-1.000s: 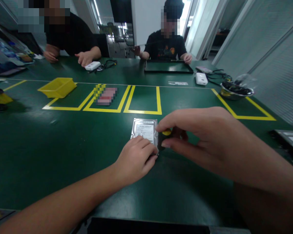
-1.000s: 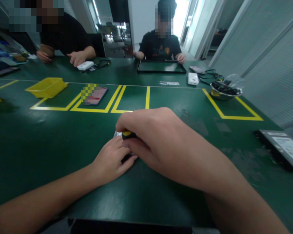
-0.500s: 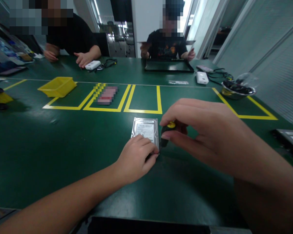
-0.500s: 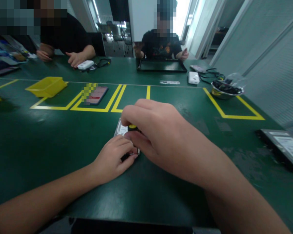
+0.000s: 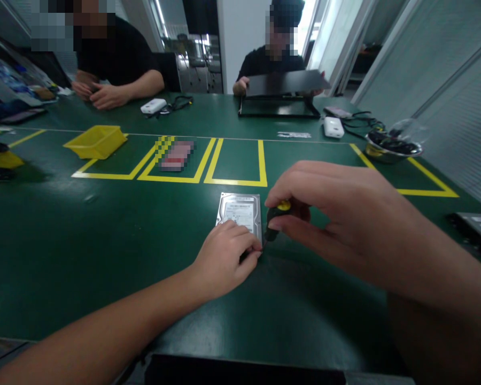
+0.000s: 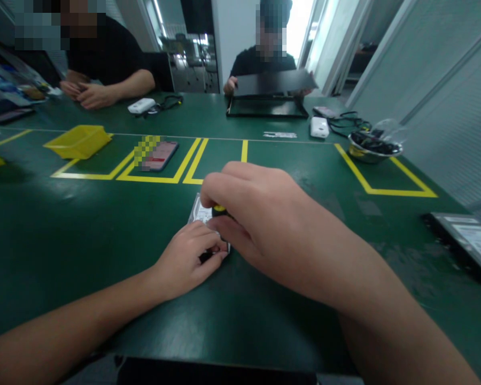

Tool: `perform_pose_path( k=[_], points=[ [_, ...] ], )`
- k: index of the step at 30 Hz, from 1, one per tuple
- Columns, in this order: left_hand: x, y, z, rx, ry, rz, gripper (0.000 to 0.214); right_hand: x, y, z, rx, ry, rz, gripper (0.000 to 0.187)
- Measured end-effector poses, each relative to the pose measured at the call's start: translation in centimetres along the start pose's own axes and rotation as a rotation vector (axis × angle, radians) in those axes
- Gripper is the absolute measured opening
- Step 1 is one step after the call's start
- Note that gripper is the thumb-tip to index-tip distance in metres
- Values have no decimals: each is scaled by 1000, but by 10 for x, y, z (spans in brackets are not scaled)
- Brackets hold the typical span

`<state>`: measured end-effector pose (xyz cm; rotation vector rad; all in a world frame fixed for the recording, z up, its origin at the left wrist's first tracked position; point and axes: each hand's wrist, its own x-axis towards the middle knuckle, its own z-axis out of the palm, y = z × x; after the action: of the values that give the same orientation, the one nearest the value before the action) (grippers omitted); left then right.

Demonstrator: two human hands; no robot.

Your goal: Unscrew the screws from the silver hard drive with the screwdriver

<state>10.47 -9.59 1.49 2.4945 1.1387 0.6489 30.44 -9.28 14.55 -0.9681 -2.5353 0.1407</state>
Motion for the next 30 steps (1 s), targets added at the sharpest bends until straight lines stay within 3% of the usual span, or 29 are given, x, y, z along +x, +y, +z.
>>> perform_pose_path(
  k=[10,20,30],
  points=[
    [-4,-5,5,60,44,41,5,-2,-4,-1,31,-6,38,8],
    [-3,-4,2,38,-4,22,4,0,-1,-2,16,19,13,3],
    [-3,-5,4,31,10,20,2,-5,3,-4,81,-43,-4,23]
  ],
)
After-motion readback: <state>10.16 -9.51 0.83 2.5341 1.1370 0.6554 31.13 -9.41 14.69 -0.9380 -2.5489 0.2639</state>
